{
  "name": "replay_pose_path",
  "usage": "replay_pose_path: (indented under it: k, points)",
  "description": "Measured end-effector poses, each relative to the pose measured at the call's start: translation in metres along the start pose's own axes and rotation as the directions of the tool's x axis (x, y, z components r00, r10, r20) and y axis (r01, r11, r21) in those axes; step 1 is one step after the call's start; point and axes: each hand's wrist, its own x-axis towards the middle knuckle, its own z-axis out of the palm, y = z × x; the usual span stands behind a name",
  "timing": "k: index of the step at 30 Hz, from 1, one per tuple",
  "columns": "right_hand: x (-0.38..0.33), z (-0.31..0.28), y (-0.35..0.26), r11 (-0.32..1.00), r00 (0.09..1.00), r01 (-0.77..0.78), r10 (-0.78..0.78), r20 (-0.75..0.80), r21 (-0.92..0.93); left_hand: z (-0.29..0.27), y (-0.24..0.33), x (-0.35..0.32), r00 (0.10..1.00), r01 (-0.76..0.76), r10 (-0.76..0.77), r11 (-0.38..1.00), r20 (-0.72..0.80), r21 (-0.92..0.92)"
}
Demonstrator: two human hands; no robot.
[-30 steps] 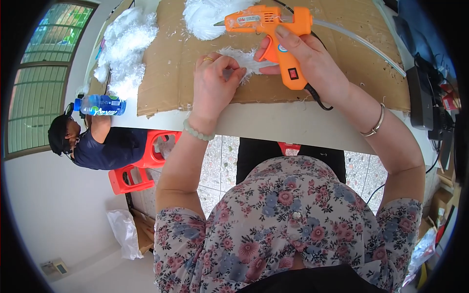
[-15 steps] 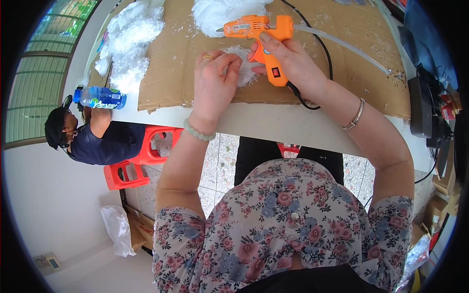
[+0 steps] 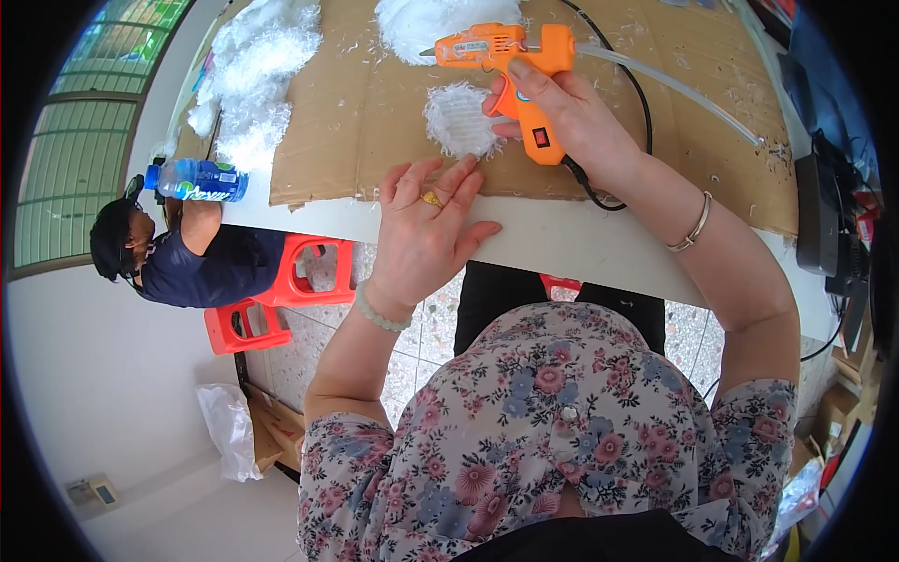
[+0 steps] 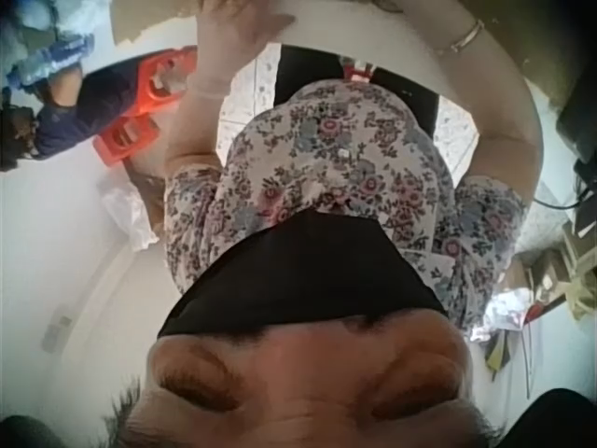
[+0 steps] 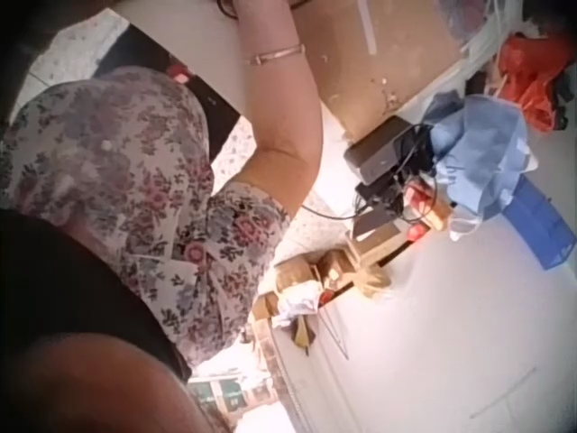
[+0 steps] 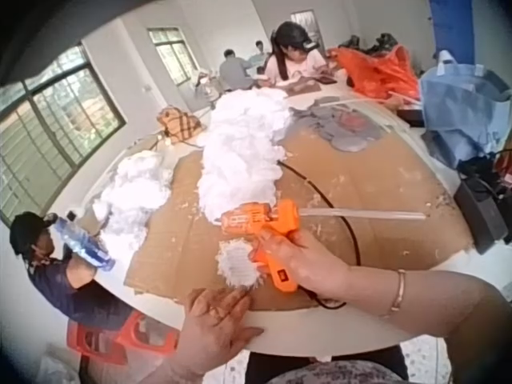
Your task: Gluing white cotton fluff onto a circular plastic base using a hot glue gun to assemble a craft item.
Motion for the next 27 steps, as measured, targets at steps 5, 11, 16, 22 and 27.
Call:
replay_pose_path:
  k: [5,11,16,22,27]
  points:
    - [0.001,-0.002,0.003,1.0,1.0,0.005,-0.005,-0.003,0.005,0.001,-0.001,0.004,0.999,0.013,-0.014,1.0,0.043,0.027]
    - [-0.001,-0.003,0.0,1.0,1.0,0.002,-0.002,-0.002,0.009,0.005,-0.002,0.013,0.998,0.017,-0.021,0.998,0.059,0.055]
    - [-0.004,-0.009,-0.008,0.993,0.992,0.102,-0.097,0.082,-0.056,0.007,-0.002,0.016,0.997,0.055,-0.057,0.998,0.052,0.044]
    - [-0.009,-0.004,-0.007,0.995,0.99,0.009,0.005,0.142,-0.097,0.01,-0.005,0.018,0.996,0.079,-0.079,0.997,0.041,-0.017]
    - [-0.005,-0.001,0.002,0.996,0.988,-0.003,0.018,0.154,-0.094,0.007,-0.007,0.022,0.996,0.092,-0.091,0.995,0.022,-0.045]
